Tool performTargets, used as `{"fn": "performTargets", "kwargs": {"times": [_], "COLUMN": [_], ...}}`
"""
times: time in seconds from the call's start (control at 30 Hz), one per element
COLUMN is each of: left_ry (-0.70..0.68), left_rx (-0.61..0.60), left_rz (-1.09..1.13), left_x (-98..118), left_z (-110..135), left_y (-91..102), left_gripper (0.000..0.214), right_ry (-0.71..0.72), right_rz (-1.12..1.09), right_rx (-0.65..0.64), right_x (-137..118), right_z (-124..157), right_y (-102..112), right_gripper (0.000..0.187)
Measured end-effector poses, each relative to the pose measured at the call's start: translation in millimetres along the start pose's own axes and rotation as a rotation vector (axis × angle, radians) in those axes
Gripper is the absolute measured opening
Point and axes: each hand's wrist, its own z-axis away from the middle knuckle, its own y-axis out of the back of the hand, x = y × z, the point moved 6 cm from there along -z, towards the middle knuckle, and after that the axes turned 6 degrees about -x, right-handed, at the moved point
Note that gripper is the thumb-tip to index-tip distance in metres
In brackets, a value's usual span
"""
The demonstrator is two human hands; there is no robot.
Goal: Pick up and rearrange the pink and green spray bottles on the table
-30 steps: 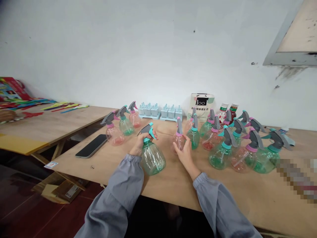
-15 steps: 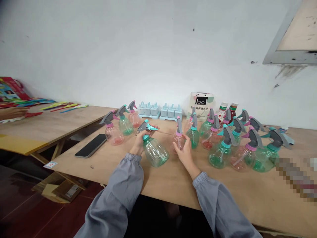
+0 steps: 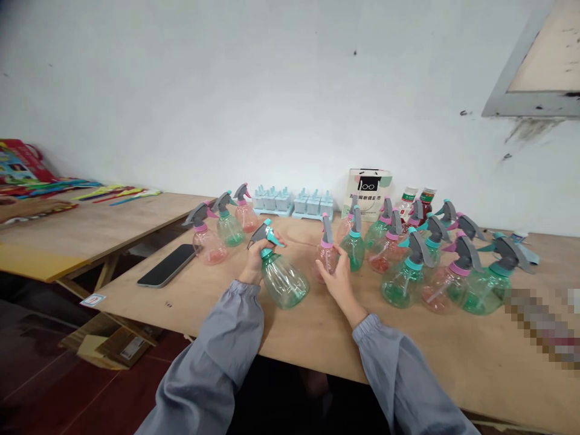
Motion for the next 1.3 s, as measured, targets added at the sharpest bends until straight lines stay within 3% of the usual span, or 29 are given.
{"fn": "performTargets", "kwargs": {"times": [0.07, 0.23, 0.33, 0.43, 0.5, 0.63, 0.7, 0.8, 0.93, 1.3], "left_ry": [0.011, 0.075, 0.064, 0.005, -0.045, -0.093, -0.117, -0.150, -0.178, -0.284], "left_rx": [-0.010, -0.178, -0.143, 0.029, 0.205, 0.670, 0.731, 0.718, 0.732, 0.671], "left_rz": [-0.042, -0.087, -0.170, -0.336, -0.464, -0.644, -0.689, -0.727, -0.865, -0.962], "left_x": [1.2, 5.6, 21.6, 55.1, 83.9, 130.6, 139.0, 137.9, 134.5, 133.2], "left_z": [1.7, 5.9, 12.2, 25.5, 38.6, 69.2, 74.9, 73.3, 67.3, 50.4], "left_y": [-0.1, -14.4, -7.3, 27.7, 65.2, 150.8, 179.6, 206.5, 222.0, 228.0], "left_gripper": [0.012, 0.022, 0.028, 0.034, 0.039, 0.038, 0.034, 0.032, 0.028, 0.036], "right_ry": [-0.006, -0.010, -0.004, 0.001, 0.007, 0.011, 0.002, -0.018, -0.024, -0.019], "right_rz": [-0.004, -0.022, -0.028, -0.028, -0.024, -0.017, -0.020, -0.026, -0.036, -0.043], "right_rx": [-0.003, 0.010, 0.008, 0.006, 0.010, 0.007, 0.007, 0.016, 0.008, 0.002], "right_x": [0.2, 0.5, -0.4, -1.8, -2.6, -1.6, 0.6, 3.9, 3.2, 0.2], "right_z": [-0.2, -0.7, -0.2, 0.5, 0.8, 0.9, 1.0, 1.2, 1.1, 0.5], "right_y": [0.1, 1.1, 1.8, 2.8, 3.4, 2.7, 1.9, 2.0, 3.5, 4.5], "right_gripper": [0.063, 0.064, 0.063, 0.063, 0.063, 0.063, 0.064, 0.066, 0.067, 0.066]}}
